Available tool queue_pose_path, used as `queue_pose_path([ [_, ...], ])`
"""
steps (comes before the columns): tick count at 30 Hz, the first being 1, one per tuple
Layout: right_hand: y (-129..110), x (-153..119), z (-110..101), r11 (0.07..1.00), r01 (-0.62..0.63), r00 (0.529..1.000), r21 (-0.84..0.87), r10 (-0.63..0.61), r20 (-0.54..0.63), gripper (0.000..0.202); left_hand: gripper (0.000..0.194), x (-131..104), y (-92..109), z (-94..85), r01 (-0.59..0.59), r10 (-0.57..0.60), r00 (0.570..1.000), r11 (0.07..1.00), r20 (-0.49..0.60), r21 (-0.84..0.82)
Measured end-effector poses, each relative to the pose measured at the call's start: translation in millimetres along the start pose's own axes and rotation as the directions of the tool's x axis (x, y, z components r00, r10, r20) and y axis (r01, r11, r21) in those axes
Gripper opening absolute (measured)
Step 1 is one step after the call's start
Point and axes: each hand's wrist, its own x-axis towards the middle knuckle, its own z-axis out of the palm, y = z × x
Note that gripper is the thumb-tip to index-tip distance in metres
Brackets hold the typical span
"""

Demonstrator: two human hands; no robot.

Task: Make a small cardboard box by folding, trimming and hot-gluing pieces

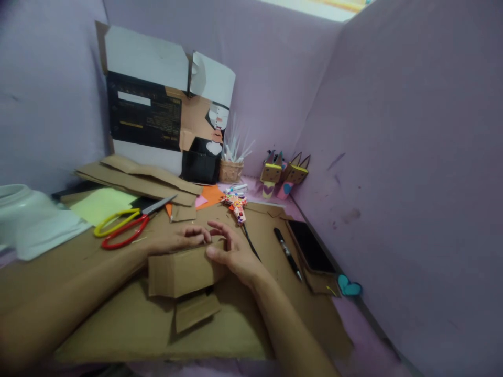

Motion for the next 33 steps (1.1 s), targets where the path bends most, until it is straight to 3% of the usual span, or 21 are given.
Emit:
queue_pose_path([
  [4,1.7,1.2,-3.8,0.997,-0.064,0.991,0.041,0.068,-0.113,0.038,0.057,-27.5,8.5,-12.4,-0.076,0.094,0.954,0.994,-0.284,0.075],
  [5,2.4,1.7,-3.9,0.995,-0.077,0.989,0.057,0.084,-0.123,0.036,0.055,-37.0,10.3,-12.8,-0.123,0.194,0.926,0.967,-0.325,0.225],
  [6,3.0,2.2,-3.8,0.994,-0.086,0.987,0.072,0.095,-0.126,0.035,0.057,-46.0,11.4,-11.5,-0.144,0.267,0.919,0.913,-0.291,0.383],
  [9,4.2,3.0,-2.4,0.988,-0.106,0.983,0.108,0.121,-0.136,0.038,0.079,-64.1,9.8,-0.3,-0.138,0.437,0.879,0.615,-0.19,0.776],
  [12,5.7,4.4,-1.0,0.984,-0.122,0.979,0.128,0.141,-0.15,0.043,0.083,-67.2,5.3,13.7,-0.077,0.46,0.877,0.424,-0.141,0.902],
  [15,7.0,6.2,-1.1,0.987,-0.12,0.976,0.108,0.137,-0.17,0.047,0.076,-66.1,5.5,21.2,-0.075,0.469,0.877,0.347,-0.104,0.935],
  [18,2.0,-0.1,-3.9,0.997,-0.069,0.969,0.021,0.072,-0.235,0.045,0.073,-68.3,8.0,21.6,-0.1,0.499,0.862,0.342,-0.091,0.934],
  [20,-6.0,-13.6,-7.1,0.988,0.033,0.96,-0.15,-0.073,-0.269,0.047,0.073,-70.4,7.6,20.4,-0.11,0.519,0.849,0.354,-0.097,0.929],
  [21,-10.6,-23.0,-8.6,0.958,0.097,0.957,-0.27,-0.164,-0.239,0.054,0.074,-71.1,6.5,19.9,-0.115,0.527,0.844,0.36,-0.1,0.926],
  [23,-17.8,-43.8,-10.6,0.87,0.214,0.966,-0.443,-0.257,-0.038,0.089,0.074,-71.3,3.3,19.7,-0.133,0.542,0.834,0.377,-0.102,0.917],
  [25,-19.2,-61.3,-10.3,0.735,0.249,0.965,-0.631,-0.245,0.095,0.114,0.075,-70.9,0.1,21.0,-0.165,0.553,0.828,0.406,-0.097,0.899],
  [27,-13.9,-69.9,-7.8,0.592,0.261,0.964,-0.763,-0.2,0.175,0.123,0.076,-71.3,-1.6,23.3,-0.184,0.543,0.833,0.459,-0.11,0.869],
  [29,-5.0,-69.0,-4.1,0.514,0.256,0.966,-0.819,-0.168,0.196,0.128,0.078,-72.8,-1.3,26.0,-0.185,0.498,0.857,0.537,-0.132,0.823],
  [31,3.7,-62.4,-0.5,0.531,0.252,0.967,-0.809,-0.169,0.191,0.128,0.08,-75.0,0.2,28.5,-0.174,0.436,0.887,0.62,-0.152,0.765],
  [33,10.1,-55.1,2.9,0.618,0.248,0.968,-0.746,-0.189,0.166,0.124,0.082,-77.4,1.4,31.1,-0.158,0.38,0.91,0.691,-0.167,0.706],
])
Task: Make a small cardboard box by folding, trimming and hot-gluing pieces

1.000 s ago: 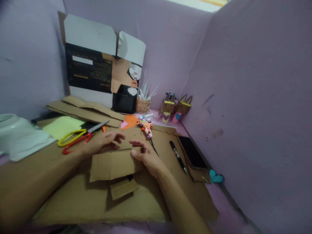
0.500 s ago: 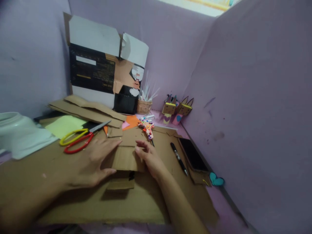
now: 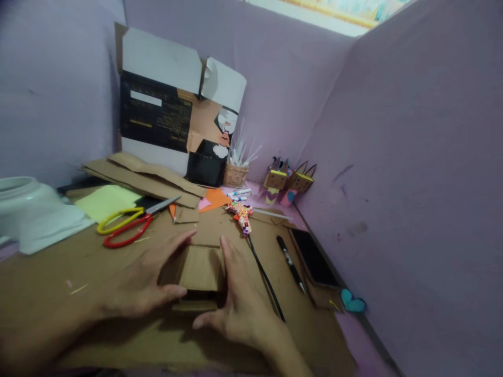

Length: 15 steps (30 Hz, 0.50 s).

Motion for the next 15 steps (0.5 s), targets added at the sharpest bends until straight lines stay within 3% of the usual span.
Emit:
queue_pose_path([
  [6,0.9,6.5,15.3,0.895,-0.15,0.983,0.42,0.182,-0.037,0.113,0.074,-8.8,0.1,9.6,0.141,-0.148,0.989,0.965,-0.015,-0.219],
  [11,-7.4,10.7,23.7,0.832,-0.171,0.965,0.528,0.251,-0.083,0.103,0.079,-14.9,-0.8,27.1,0.281,-0.285,0.956,0.805,0.074,-0.523],
  [15,-15.6,21.5,26.9,0.819,-0.154,0.956,0.553,0.264,-0.125,0.094,0.082,-11.7,3.8,37.5,0.303,-0.347,0.936,0.719,0.054,-0.625],
])
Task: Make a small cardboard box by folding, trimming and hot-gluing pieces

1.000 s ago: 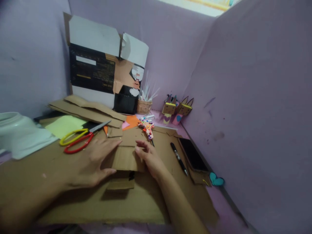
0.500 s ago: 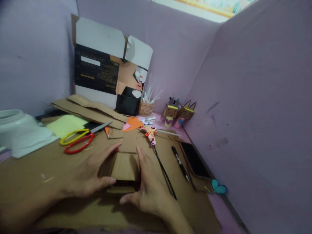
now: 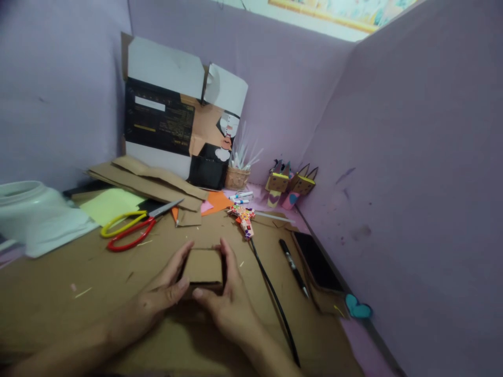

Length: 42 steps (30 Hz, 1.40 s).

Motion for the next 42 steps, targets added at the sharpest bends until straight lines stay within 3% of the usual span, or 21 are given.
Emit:
queue_pose_path([
  [5,3.4,13.9,-4.1,0.987,0.08,0.994,-0.137,-0.068,0.087,0.077,0.093,11.9,2.1,0.7,-0.03,0.031,0.999,0.993,-0.008,0.111],
  [9,8.6,17.9,-11.6,0.943,0.168,0.978,-0.286,-0.123,0.17,0.063,0.093,20.7,1.2,2.6,-0.053,0.072,0.993,0.98,-0.089,0.194],
  [14,10.5,17.6,-11.4,0.941,0.182,0.979,-0.284,-0.146,0.145,0.064,0.083,23.5,-1.6,9.3,-0.113,0.143,0.975,0.977,-0.169,0.179],
  [21,22.0,7.8,-15.6,0.874,0.221,0.966,-0.432,-0.136,0.22,0.077,0.089,12.3,7.3,13.3,0.01,0.039,0.994,0.9,-0.103,0.436],
  [24,21.1,4.6,-12.9,0.913,0.166,0.976,-0.373,-0.099,0.192,0.08,0.091,9.7,9.1,15.3,0.023,0.024,0.994,0.906,-0.104,0.423],
  [31,6.7,5.0,-9.6,0.99,-0.001,0.987,-0.142,0.023,0.156,0.085,0.083,11.6,4.3,12.9,0.01,0.013,0.993,0.982,-0.118,0.19],
  [38,8.5,-0.9,-17.4,0.961,0.055,0.972,-0.27,0.01,0.234,0.082,0.075,6.7,0.3,10.9,0.016,0.027,0.993,0.927,-0.112,0.374],
  [42,8.1,-1.3,-17.7,0.967,0.043,0.974,-0.251,0.016,0.227,0.083,0.074,5.5,-3.2,9.1,-0.002,0.041,0.995,0.92,-0.09,0.393],
])
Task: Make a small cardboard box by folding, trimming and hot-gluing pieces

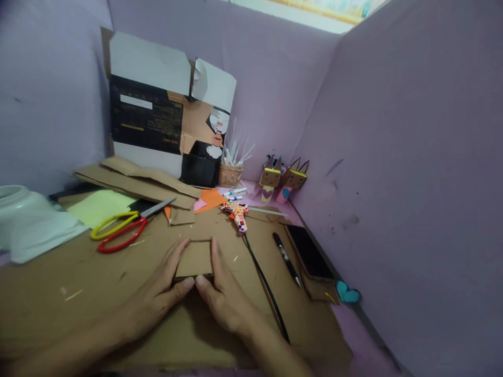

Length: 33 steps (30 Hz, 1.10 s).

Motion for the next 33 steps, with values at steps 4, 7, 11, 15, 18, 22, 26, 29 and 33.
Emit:
queue_pose_path([
  [4,-3.3,1.3,-0.2,0.996,-0.004,0.999,0.09,0.007,-0.033,0.088,0.072,1.4,-3.3,-1.1,-0.025,0.025,0.999,1.0,0.025,-0.012],
  [7,-6.8,1.3,0.7,0.984,-0.016,0.999,0.178,0.022,-0.034,0.089,0.074,1.5,-4.1,-0.5,-0.038,0.038,0.999,0.998,0.011,-0.04],
  [11,-7.7,-0.4,2.5,0.954,0.013,1.0,0.298,-0.006,-0.025,0.09,0.082,-0.6,-4.9,0.3,-0.015,0.015,1.0,0.998,-0.003,-0.054],
  [15,-1.6,0.1,5.7,0.92,0.053,0.998,0.388,-0.038,-0.048,0.09,0.084,0.8,-7.5,0.0,-0.034,0.031,0.999,0.996,-0.033,-0.088],
  [18,2.7,4.1,8.0,0.871,0.049,0.995,0.489,0.002,-0.103,0.092,0.084,7.1,-8.4,-2.5,-0.042,0.039,0.999,0.967,-0.017,-0.25],
  [22,3.3,12.2,7.9,0.801,0.103,0.982,0.59,0.012,-0.188,0.071,0.093,17.5,-8.4,-10.7,-0.004,0.025,0.999,0.864,0.034,-0.504],
  [26,0.2,21.0,5.2,0.75,0.137,0.967,0.647,0.039,-0.251,0.054,0.095,23.4,-8.8,-20.0,0.098,-0.095,0.995,0.811,0.037,-0.576],
  [29,-4.5,25.4,1.7,0.795,0.121,0.961,0.594,0.055,-0.269,0.053,0.093,24.5,-6.3,-25.4,0.153,-0.159,0.986,0.754,0.048,-0.639],
  [33,-9.5,26.8,-5.8,0.871,0.143,0.96,0.471,-0.006,-0.281,0.052,0.081,24.5,3.1,-30.8,0.233,-0.227,0.969,0.717,0.096,-0.657],
])
